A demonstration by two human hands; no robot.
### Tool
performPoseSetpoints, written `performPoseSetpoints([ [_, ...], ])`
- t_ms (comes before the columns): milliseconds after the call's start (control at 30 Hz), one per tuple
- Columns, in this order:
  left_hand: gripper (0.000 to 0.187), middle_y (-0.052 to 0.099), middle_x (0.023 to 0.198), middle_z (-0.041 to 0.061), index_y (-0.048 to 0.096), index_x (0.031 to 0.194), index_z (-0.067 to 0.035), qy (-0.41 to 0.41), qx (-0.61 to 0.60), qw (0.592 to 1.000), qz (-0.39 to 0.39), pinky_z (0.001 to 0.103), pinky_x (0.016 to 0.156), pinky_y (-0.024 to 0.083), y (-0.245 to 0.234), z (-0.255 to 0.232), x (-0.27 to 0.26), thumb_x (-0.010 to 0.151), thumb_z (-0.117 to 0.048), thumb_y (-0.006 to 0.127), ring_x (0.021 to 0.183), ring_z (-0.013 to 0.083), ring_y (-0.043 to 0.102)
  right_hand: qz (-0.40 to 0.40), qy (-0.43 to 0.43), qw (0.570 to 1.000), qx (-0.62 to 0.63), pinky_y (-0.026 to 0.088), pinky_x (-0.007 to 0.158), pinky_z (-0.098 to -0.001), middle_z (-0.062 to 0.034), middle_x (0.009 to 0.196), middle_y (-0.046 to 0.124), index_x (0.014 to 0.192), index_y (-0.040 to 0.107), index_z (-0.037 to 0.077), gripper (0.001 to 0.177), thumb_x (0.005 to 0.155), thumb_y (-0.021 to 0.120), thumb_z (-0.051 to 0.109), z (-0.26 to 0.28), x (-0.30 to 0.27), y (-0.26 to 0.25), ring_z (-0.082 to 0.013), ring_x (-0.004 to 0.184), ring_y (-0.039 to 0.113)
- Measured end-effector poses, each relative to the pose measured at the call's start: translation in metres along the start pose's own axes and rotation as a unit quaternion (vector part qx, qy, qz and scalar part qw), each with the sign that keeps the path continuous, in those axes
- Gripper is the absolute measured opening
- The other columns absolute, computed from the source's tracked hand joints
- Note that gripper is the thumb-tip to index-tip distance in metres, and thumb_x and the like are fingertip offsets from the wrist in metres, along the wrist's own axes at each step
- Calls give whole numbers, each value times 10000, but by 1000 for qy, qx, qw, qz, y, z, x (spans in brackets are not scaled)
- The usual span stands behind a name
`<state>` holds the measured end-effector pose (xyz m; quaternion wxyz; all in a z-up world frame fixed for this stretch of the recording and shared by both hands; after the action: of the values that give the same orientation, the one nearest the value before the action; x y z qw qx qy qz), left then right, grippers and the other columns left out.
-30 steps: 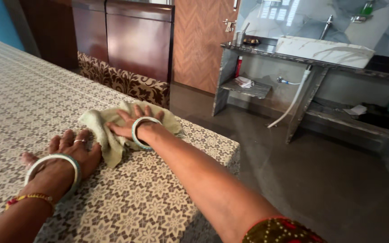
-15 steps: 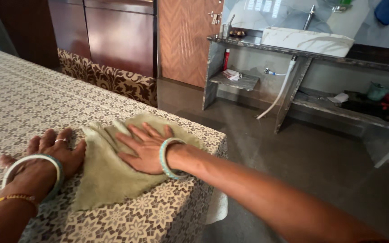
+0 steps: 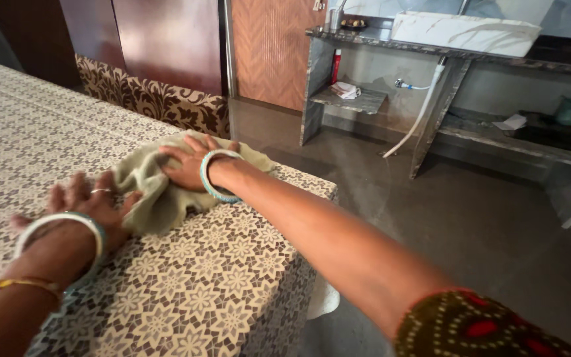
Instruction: The person wipes a patterned table surface with a cloth, moving methodically across the tabletop. The hands use a light green cloth to rub and wipe the surface in repeated strokes.
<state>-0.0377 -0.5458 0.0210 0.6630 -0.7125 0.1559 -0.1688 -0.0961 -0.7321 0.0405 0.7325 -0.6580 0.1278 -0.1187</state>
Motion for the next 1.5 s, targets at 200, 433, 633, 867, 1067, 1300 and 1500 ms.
performPoseSetpoints([
  [200, 857, 26, 1709, -29, 142, 1602, -391, -15, -26, 998, 51, 750, 1179, 11, -11, -11, -15, 870, -811, 287, 1578, 266, 6, -22, 24, 999, 27, 48, 1206, -728, 59, 1725, -3, 1585, 141, 515, 720, 914, 303, 723, -13, 34, 5, -342, 1579, 2],
  [433, 875, 72, 1703, -7, 186, 1600, -378, -10, -19, 999, 29, 775, 1148, 37, -10, -12, -15, 850, -810, 314, 1565, 299, 43, -27, 14, 999, 17, 50, 1177, -756, 34, 1724, 3, 1608, 126, 426, 694, 964, 268, 642, -19, -18, 8, -338, 1578, -3],
  [633, 885, 137, 1695, 33, 247, 1588, -365, -8, -4, 1000, -5, 752, 1154, 78, 3, -5, 1, 846, -837, 349, 1553, 323, 105, -14, -3, 1000, 22, 33, 1155, -788, 9, 1720, 37, 1611, 143, 387, 741, 945, 249, 695, -32, -122, 5, -330, 1579, 22],
  [867, 824, 328, 1635, 184, 450, 1548, -206, 84, 68, 974, -199, 518, 1223, 130, 30, -12, 45, 893, -705, 432, 1521, 392, 184, -25, 58, 998, 6, 43, 1119, -842, -17, 1720, 58, 1608, 171, 407, 810, 896, 281, 777, -70, -170, 2, -393, 1566, 45],
  [1067, 844, 294, 1606, 259, 385, 1577, -174, 188, 32, 972, -139, 497, 1239, 76, 33, -72, 40, 954, -740, 339, 1524, 394, 164, -42, 141, 986, 78, 238, 1233, -577, -222, 1641, 265, 1637, 184, 339, 890, 884, 314, 795, -130, -127, 2, -480, 1487, 285],
  [1300, 776, 189, 1638, 147, 245, 1586, -290, 182, 55, 981, -38, 497, 1196, 59, 42, -126, 21, 931, -704, 213, 1508, 399, 62, -71, 157, 981, 92, 238, 1240, -564, -216, 1646, 282, 1621, 280, 288, 855, 908, 313, 758, -157, -104, 12, -467, 1507, 272],
  [1500, 738, 271, 1655, 94, 299, 1567, -226, 253, 34, 964, -72, 475, 1254, 67, 37, -128, 21, 985, -649, 132, 1557, 303, 138, -60, 123, 989, 50, 22, 1182, -745, -83, 1704, 25, 1612, 152, 316, 805, 924, 238, 726, -128, -134, 4, -425, 1551, 5],
])
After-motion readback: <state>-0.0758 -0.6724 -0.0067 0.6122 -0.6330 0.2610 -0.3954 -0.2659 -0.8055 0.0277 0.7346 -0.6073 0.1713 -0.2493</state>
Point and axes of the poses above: each hand's wrist, its own x-axis towards the middle knuckle, its own y-axis out of the palm, z = x × y, the point moved 6 cm from there along x, towards the middle knuckle
